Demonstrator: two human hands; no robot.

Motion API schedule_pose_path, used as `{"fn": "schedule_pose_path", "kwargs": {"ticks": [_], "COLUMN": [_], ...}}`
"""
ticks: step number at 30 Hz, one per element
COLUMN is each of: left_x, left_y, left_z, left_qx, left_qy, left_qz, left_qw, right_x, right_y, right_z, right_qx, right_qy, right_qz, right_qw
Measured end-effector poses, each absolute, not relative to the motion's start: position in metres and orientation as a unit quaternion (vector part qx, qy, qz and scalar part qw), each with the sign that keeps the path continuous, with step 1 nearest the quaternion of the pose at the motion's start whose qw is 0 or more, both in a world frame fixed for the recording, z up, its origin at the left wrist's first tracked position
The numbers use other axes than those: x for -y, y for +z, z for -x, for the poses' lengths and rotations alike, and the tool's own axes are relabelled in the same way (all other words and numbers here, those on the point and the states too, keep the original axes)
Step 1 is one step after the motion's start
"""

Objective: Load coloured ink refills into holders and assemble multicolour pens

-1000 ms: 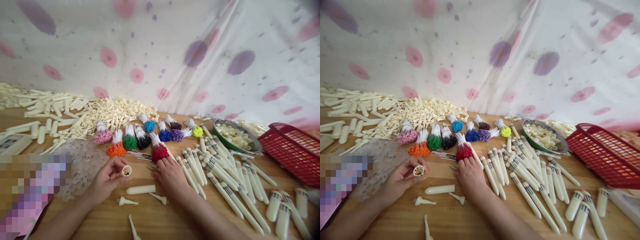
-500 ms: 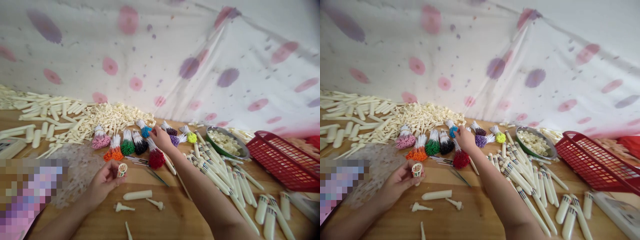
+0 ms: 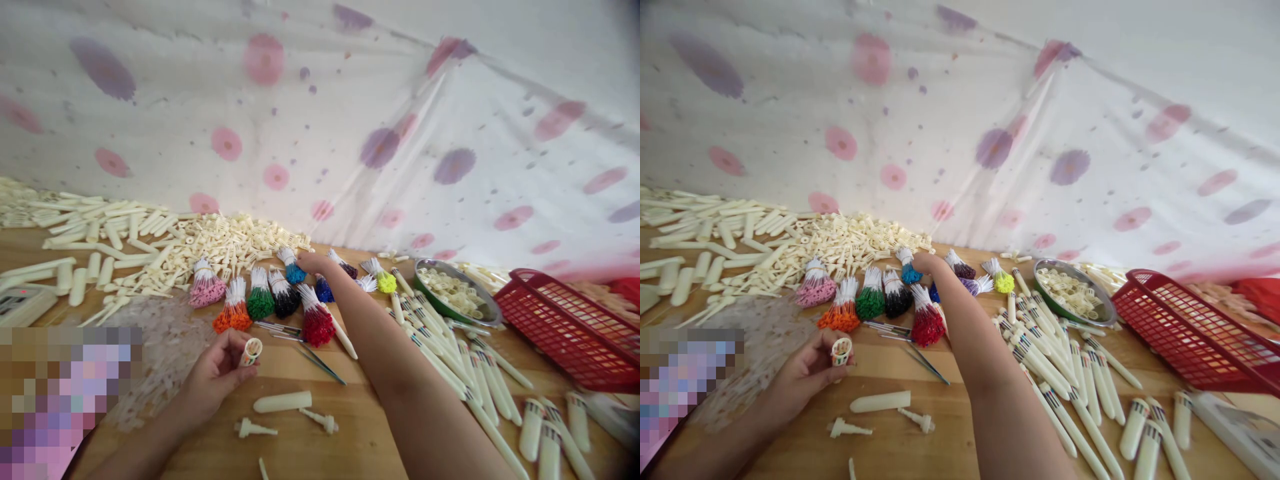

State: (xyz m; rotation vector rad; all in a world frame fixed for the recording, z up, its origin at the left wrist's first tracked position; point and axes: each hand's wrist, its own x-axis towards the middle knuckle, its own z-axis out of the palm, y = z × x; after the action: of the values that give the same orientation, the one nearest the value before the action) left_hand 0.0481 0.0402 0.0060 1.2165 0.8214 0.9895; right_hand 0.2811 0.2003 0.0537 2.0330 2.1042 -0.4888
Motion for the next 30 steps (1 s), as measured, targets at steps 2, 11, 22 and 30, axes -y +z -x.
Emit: {"fn": "schedule_pose_path", "kwargs": {"ticks": [2,11,22,30], "left_x": [-0.039,-0.037,-0.036,-0.039], "left_y": [0.007,0.004,0.006,-0.006], "left_z": [-0.049,-0.049,-0.050,-0.047], "left_qx": [-0.361,-0.365,-0.371,-0.340], "left_qy": [0.428,0.410,0.422,0.440], "left_qz": [-0.533,-0.546,-0.541,-0.546], "left_qw": [0.634,0.633,0.626,0.627], "right_x": [-0.198,-0.173,-0.192,-0.205], "right_y": [0.055,0.039,0.043,0.054], "right_z": [-0.285,-0.291,-0.276,-0.270], "right_qx": [-0.702,-0.706,-0.682,-0.703], "right_qy": [-0.206,-0.200,-0.067,-0.167], "right_qz": [-0.675,-0.678,-0.728,-0.687], "right_qw": [0.093,0.050,0.017,0.077]}}
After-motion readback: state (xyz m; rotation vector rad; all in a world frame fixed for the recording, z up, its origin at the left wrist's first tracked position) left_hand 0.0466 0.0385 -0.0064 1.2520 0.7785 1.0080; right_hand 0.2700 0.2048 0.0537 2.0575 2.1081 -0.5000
